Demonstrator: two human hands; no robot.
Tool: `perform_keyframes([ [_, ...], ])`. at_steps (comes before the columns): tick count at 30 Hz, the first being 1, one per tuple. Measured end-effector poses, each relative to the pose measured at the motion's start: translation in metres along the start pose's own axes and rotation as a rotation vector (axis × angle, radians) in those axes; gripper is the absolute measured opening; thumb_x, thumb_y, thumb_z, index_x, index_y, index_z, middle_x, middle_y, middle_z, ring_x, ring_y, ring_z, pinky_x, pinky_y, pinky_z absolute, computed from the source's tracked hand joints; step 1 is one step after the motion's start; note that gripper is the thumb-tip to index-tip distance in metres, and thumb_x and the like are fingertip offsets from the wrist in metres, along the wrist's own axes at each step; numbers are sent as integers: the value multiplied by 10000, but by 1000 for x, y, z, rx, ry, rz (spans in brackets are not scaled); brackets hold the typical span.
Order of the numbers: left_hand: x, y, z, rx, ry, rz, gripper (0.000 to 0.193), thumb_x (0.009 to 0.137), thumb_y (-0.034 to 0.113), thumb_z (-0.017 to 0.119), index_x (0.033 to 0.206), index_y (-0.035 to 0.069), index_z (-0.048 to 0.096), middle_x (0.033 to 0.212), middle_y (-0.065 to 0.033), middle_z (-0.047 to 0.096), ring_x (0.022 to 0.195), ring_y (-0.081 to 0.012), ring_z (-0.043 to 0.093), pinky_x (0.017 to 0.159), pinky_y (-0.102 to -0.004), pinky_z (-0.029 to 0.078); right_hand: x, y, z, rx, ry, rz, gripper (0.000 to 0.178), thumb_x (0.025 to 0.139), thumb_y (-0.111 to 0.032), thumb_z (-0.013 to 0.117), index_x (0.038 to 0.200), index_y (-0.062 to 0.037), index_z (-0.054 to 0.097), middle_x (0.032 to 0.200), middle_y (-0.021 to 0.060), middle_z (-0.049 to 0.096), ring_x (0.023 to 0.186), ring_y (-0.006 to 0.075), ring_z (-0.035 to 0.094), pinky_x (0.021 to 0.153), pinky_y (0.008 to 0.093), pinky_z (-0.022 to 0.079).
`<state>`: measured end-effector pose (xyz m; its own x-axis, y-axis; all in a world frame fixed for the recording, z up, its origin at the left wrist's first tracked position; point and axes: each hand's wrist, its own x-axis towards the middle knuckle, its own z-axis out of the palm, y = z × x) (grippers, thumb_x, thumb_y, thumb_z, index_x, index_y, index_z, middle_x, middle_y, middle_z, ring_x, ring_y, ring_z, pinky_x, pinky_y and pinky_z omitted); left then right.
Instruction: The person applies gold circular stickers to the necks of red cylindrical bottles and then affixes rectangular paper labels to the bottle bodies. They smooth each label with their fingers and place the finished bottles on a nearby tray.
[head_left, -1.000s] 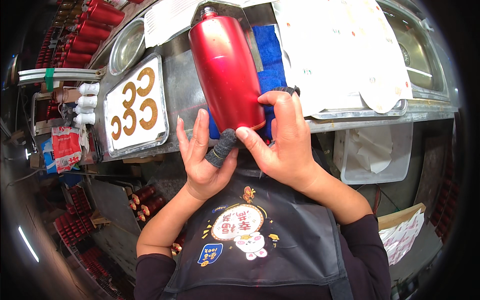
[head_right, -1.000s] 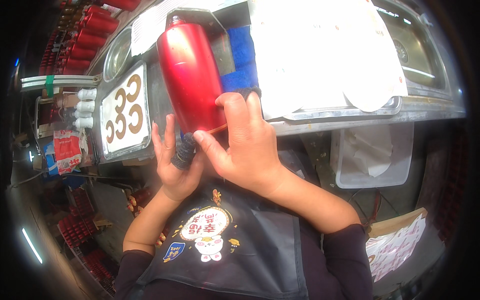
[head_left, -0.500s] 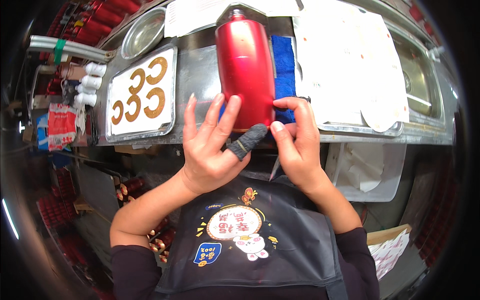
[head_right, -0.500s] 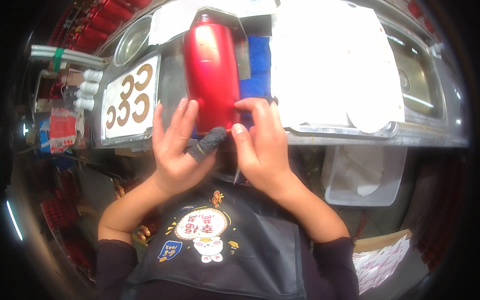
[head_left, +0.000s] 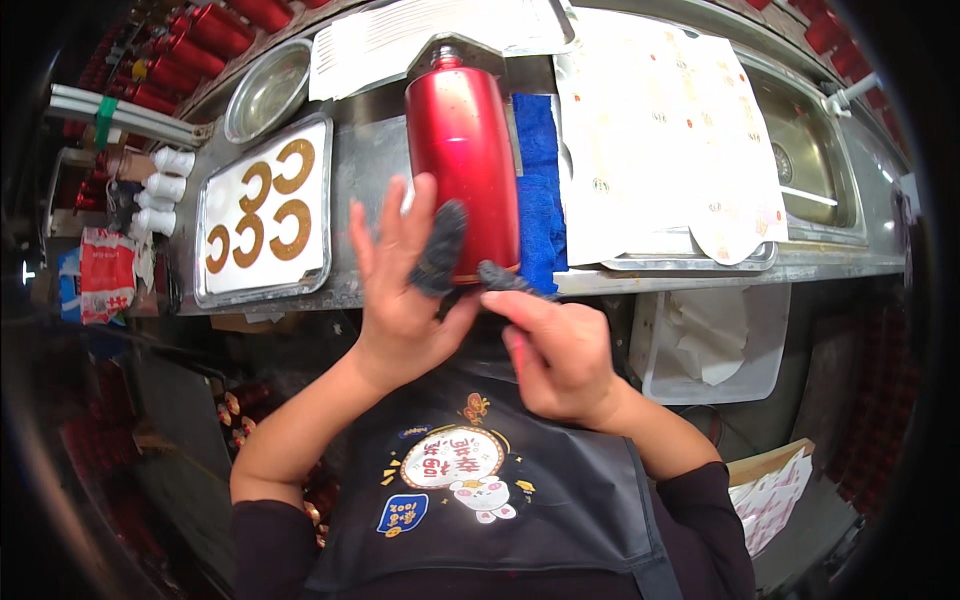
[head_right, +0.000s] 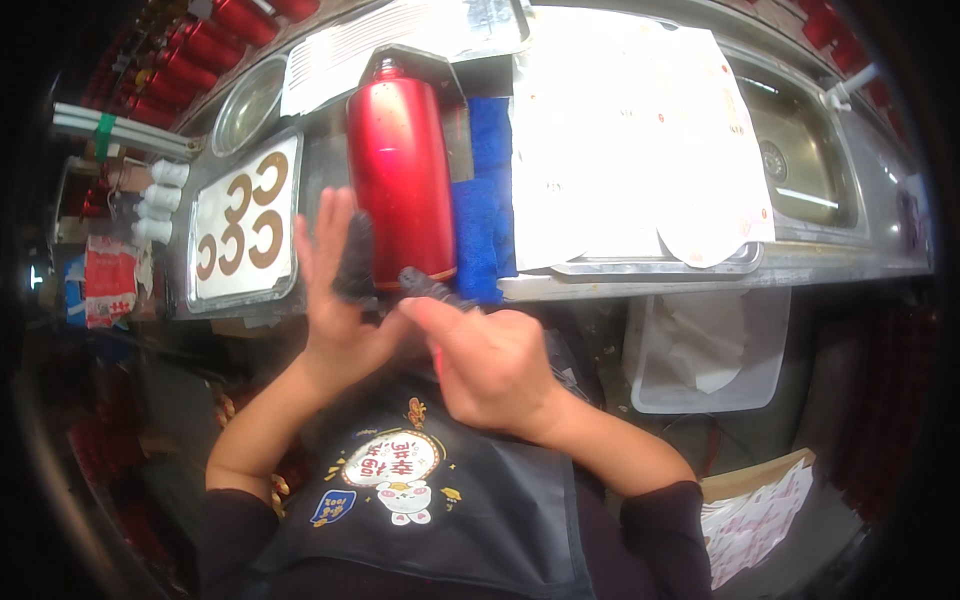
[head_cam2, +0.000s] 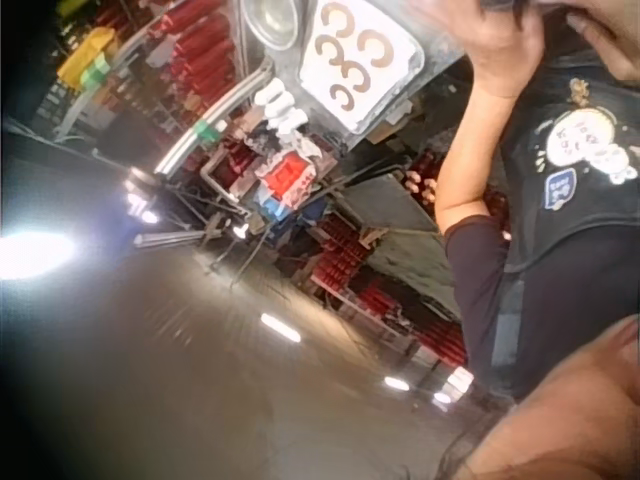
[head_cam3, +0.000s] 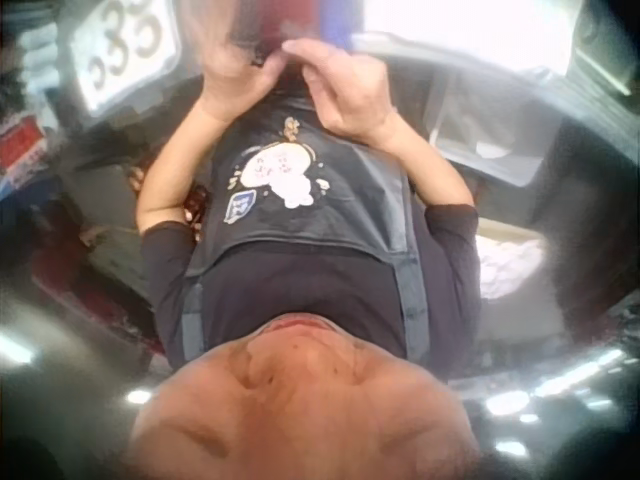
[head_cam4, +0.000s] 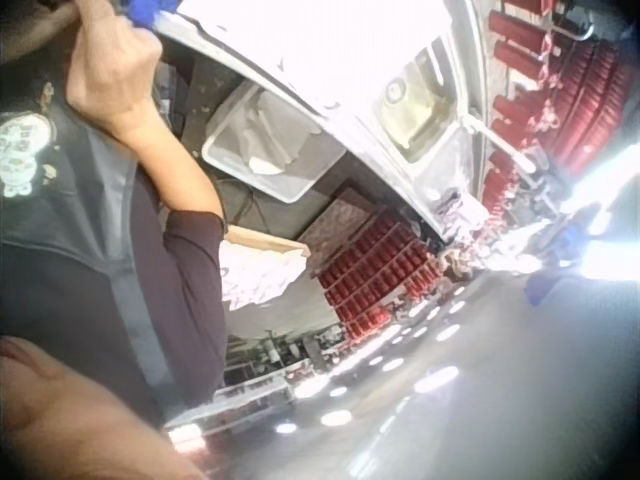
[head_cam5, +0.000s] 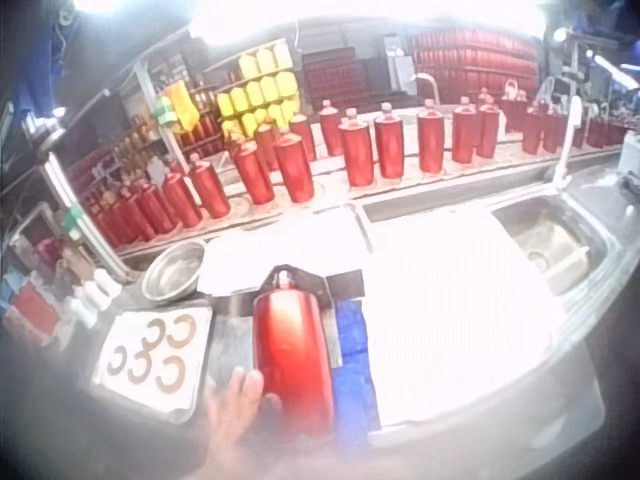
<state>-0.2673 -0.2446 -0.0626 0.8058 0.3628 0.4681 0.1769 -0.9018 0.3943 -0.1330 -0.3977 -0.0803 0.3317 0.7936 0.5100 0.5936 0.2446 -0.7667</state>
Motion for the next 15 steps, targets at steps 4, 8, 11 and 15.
perform_keyframes([
  [4, 25, 4, 19, 207, -36, 196, 700, 741, 161, 790, 1392, 23, 572, 1584, -220, 392, 1484, -455, 319, 1158, -692, 157, -12, 3, 5, 75, 58, 132, 319, 852, 97, 621, 1165, 38, 632, 965, 135, 715, 569, 137, 574, 528, 272, 432],
  [8, 11, -4, 27, 17, 141, 80, 730, 812, 223, 786, 1435, -23, 498, 1536, -245, 438, 1442, -477, 375, 1134, -714, 202, -14, -8, 1, 165, 32, 425, 307, 902, 60, 594, 1207, 29, 617, 776, 53, 618, 539, 60, 549, 504, 219, 411],
  [11, -10, -16, 38, -176, 211, -17, 831, 871, 294, 771, 1510, -50, 366, 1470, -255, 500, 1380, -461, 456, 1136, -731, 138, -15, -5, 3, 155, 28, 425, 321, 901, 60, 595, 1221, 32, 605, 693, 44, 607, 503, 82, 575, 489, 230, 433],
  [15, -29, -32, 32, -138, 15, -129, 833, 875, 351, 765, 1517, -11, 377, 1441, -228, 533, 1346, -399, 507, 1156, -715, 41, -10, -12, 1, -5, -19, 385, 341, 869, 60, 629, 1209, 42, 605, 848, 100, 666, 515, 127, 591, 509, 258, 467],
])
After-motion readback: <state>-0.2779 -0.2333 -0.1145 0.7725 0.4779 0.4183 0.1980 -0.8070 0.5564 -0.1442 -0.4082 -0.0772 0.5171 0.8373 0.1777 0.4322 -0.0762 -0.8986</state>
